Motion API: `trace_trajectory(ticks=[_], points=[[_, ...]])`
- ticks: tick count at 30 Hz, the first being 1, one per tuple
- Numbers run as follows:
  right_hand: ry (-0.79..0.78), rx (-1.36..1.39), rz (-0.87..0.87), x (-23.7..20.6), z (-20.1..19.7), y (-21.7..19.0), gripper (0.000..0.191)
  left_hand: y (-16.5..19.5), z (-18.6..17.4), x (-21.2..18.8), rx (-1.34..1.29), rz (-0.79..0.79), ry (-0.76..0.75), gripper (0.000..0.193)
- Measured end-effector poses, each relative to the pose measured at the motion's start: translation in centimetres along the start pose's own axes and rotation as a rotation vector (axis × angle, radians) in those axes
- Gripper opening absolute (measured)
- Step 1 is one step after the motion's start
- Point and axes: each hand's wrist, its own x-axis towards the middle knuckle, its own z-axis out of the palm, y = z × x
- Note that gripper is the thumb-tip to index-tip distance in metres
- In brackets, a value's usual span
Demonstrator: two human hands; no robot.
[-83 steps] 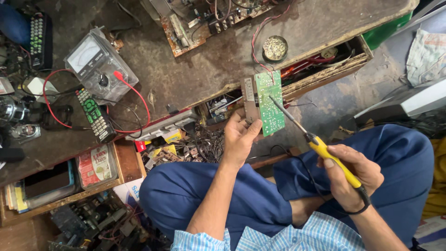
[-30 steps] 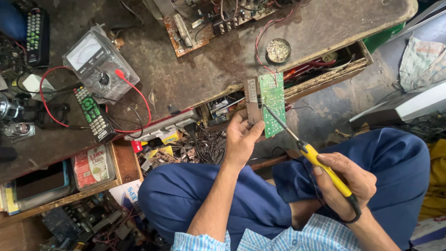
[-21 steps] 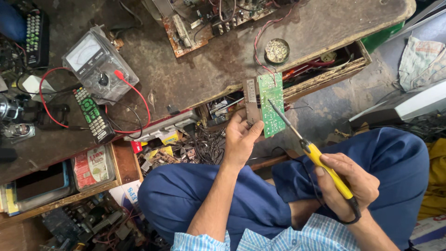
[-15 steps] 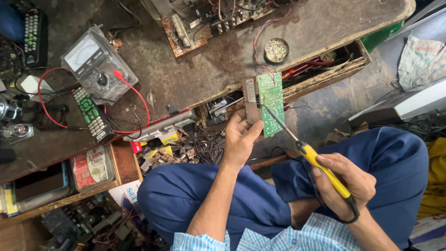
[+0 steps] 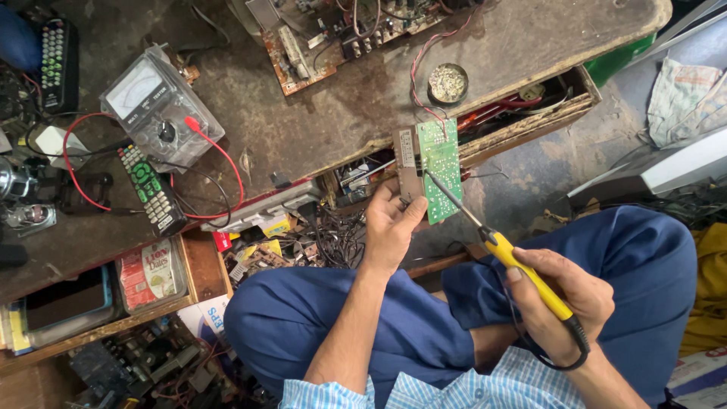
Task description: The person sits on the floor holding a green circuit board and solders its components with a soldering iron, repositioning and turning the board to reach different sides. They then set the iron down and brush the board's surface with a small brush while holding it.
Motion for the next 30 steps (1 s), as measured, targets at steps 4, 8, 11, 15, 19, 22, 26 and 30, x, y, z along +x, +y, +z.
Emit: trace_trajectory(ticks=[4, 8, 11, 15, 19, 22, 26, 30], points=[[0.013, -0.041, 0.064, 0.6, 0.0, -1.4, 0.022, -0.2, -0.1, 0.1, -0.012, 0.011, -0.004, 0.040], [-0.064, -0.112, -0.095, 1.1, -0.3, -3.0, 0.022, -0.3, -0.1, 0.1, -0.019, 0.022, -0.006, 0.041], [-0.068, -0.133, -0.132, 1.3, 0.0, -3.8, 0.022, -0.2, -0.1, 0.1, -0.014, 0.025, -0.012, 0.042], [-0.039, -0.150, -0.156, 1.3, 0.0, -3.9, 0.023, -0.2, -0.1, 0.1, -0.006, 0.008, 0.009, 0.042], [-0.044, -0.126, -0.140, 1.1, -0.2, -3.5, 0.024, -0.2, -0.1, 0.1, -0.019, 0.040, -0.021, 0.042], [-0.054, -0.132, -0.140, 1.0, -0.1, -3.2, 0.023, -0.2, -0.1, 0.2, -0.019, 0.030, -0.012, 0.042], [-0.075, -0.143, -0.131, 1.0, 0.0, -3.0, 0.023, -0.2, 0.0, 0.2, -0.011, 0.020, 0.000, 0.042], [-0.059, -0.146, -0.135, 1.0, 0.2, -2.9, 0.022, 0.0, 0.0, 0.1, -0.007, 0.038, -0.016, 0.041]])
